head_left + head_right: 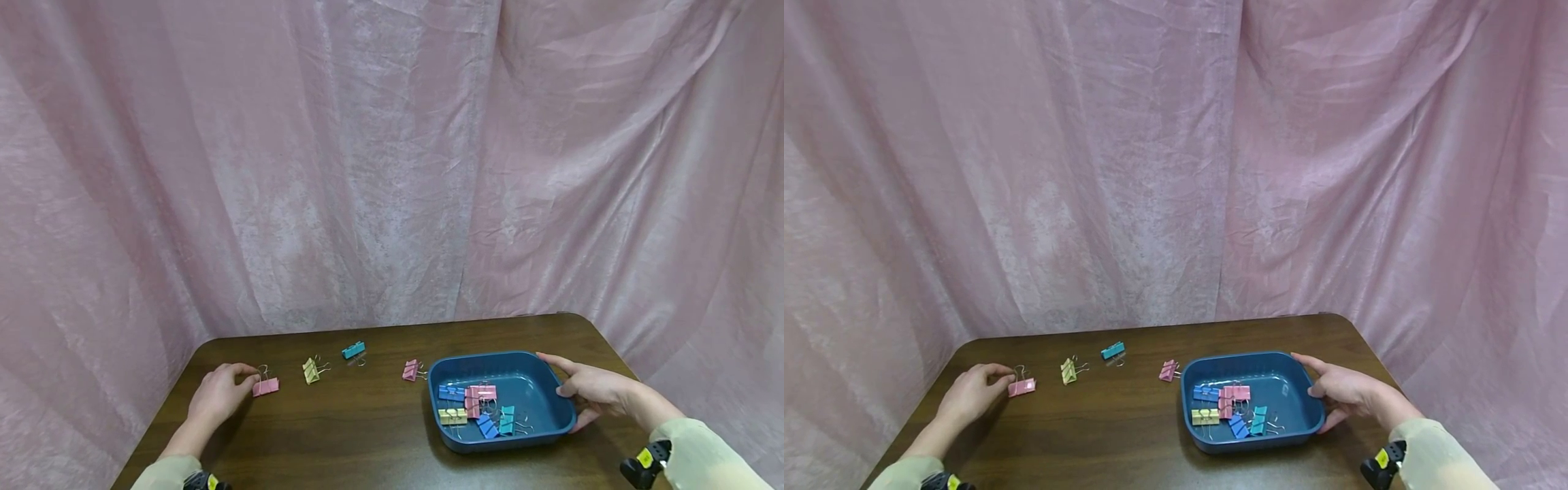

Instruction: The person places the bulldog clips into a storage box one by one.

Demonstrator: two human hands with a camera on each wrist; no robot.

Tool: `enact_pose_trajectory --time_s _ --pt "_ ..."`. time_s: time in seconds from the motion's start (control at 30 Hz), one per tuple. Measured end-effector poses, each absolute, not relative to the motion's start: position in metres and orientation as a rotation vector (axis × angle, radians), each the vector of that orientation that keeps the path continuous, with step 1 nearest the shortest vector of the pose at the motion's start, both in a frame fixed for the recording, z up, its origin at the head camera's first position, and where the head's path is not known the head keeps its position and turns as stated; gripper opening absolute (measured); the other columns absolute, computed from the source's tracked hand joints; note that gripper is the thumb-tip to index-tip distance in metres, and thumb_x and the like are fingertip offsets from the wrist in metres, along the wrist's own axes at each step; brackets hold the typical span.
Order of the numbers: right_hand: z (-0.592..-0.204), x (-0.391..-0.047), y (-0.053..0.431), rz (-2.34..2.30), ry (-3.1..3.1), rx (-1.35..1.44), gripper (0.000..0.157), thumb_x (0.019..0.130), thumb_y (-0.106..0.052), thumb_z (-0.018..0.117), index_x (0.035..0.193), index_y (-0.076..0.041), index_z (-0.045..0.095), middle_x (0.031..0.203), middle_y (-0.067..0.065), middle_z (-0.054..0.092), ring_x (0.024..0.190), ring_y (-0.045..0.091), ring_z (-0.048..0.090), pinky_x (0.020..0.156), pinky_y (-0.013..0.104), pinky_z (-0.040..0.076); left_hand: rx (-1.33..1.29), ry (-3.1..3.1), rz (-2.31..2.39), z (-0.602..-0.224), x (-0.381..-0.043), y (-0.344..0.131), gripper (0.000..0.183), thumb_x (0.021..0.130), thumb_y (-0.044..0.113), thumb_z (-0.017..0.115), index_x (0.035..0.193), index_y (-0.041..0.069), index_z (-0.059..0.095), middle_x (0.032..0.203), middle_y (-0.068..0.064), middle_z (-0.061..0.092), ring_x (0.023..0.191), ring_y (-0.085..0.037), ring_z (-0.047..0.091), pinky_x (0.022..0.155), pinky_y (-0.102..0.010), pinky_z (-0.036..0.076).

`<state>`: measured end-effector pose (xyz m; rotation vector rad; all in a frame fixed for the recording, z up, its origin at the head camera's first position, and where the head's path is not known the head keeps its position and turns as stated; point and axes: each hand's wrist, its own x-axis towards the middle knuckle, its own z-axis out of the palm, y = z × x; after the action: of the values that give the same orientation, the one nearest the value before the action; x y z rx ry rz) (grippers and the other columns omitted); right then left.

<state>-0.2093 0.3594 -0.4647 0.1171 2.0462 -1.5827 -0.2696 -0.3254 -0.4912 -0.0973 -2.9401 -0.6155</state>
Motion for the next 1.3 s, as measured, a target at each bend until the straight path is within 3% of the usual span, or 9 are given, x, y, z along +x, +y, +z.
enact_pose_trajectory --time_s 0.13,0.93,1.17,1.3 --pt "-0.464 -0.209 0.359 -1.584 2.045 0.122 0.08 0.096 0.005 0.047 0.164 -0.014 0.011 0.148 0.046 0.016 0.099 0.045 0.067 0.07 0.062 0.058 -0.111 -2.933 -0.624 -0.494 -0.271 -0.325 0.024 0.098 0.03 0.067 0.111 0.013 0.076 0.126 -0.025 0.064 0.116 -0.056 0.053 0.091 -0.068 0.044" --pt "-0.465 -0.21 0.359 -1.593 2.028 0.118 0.08 0.096 0.005 0.047 0.164 -0.013 0.009 0.144 0.046 0.025 0.101 0.046 0.066 0.072 0.064 0.057 -0.115 -2.963 -0.651 -0.499 -0.275 -0.315 0.022 0.097 0.029 0.068 0.109 0.013 0.077 0.126 -0.023 0.065 0.116 -0.052 0.055 0.091 -0.066 0.044" --pt "-0.464 -0.211 0.358 -1.57 2.059 0.144 0.078 0.097 0.005 0.047 0.164 -0.015 0.013 0.148 0.044 0.02 0.101 0.045 0.066 0.07 0.063 0.058 -0.08 -2.947 -0.645 -0.5 -0.276 -0.317 0.022 0.096 0.028 0.068 0.109 0.013 0.077 0.126 -0.025 0.064 0.115 -0.054 0.054 0.088 -0.066 0.046" --pt "-0.463 -0.211 0.358 -1.546 2.082 0.161 0.077 0.097 0.004 0.048 0.164 -0.016 0.015 0.146 0.043 0.025 0.101 0.044 0.066 0.069 0.061 0.058 -0.039 -2.928 -0.64 -0.5 -0.278 -0.321 0.021 0.096 0.028 0.067 0.109 0.014 0.077 0.125 -0.026 0.063 0.114 -0.056 0.053 0.085 -0.066 0.046"
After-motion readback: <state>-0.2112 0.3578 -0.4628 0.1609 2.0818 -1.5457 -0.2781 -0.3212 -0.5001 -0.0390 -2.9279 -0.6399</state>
